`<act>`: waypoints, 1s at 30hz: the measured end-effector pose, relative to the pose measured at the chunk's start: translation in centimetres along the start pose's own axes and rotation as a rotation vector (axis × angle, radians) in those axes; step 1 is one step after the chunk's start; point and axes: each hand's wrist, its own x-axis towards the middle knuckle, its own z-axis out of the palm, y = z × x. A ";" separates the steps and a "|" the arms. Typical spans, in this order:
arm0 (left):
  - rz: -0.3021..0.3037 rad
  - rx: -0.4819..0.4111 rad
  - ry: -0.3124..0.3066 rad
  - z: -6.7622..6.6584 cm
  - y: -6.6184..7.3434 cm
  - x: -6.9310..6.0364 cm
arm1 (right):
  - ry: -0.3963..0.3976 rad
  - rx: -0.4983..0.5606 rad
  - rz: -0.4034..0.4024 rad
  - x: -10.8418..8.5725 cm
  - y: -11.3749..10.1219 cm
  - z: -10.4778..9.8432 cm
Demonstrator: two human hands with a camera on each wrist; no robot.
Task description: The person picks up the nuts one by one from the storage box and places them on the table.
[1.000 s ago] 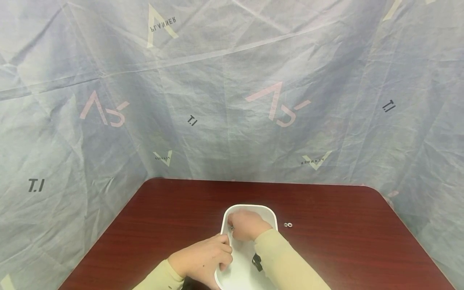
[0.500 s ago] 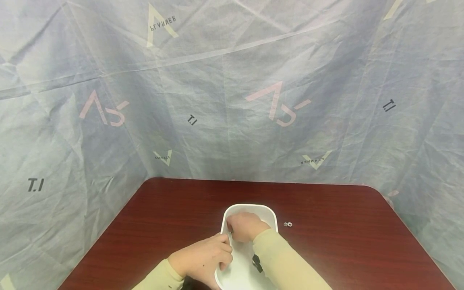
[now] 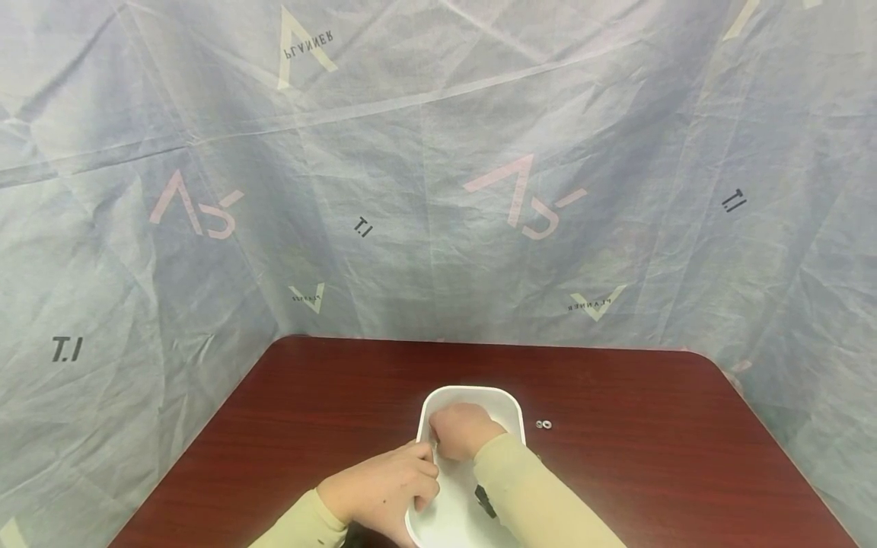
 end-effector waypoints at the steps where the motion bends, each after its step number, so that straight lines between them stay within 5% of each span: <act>1: 0.000 0.001 -0.002 0.0 0.0 0.0 | 0.002 -0.012 0.002 0.1 0.0 0.1; 16: -0.004 -0.007 0.000 -0.1 -0.1 -0.1 | 0.036 -0.110 0.045 0.4 -0.5 0.7; 30: -0.017 -0.043 -0.029 -0.2 0.0 0.0 | 0.054 -0.038 0.047 -0.5 -0.4 -1.6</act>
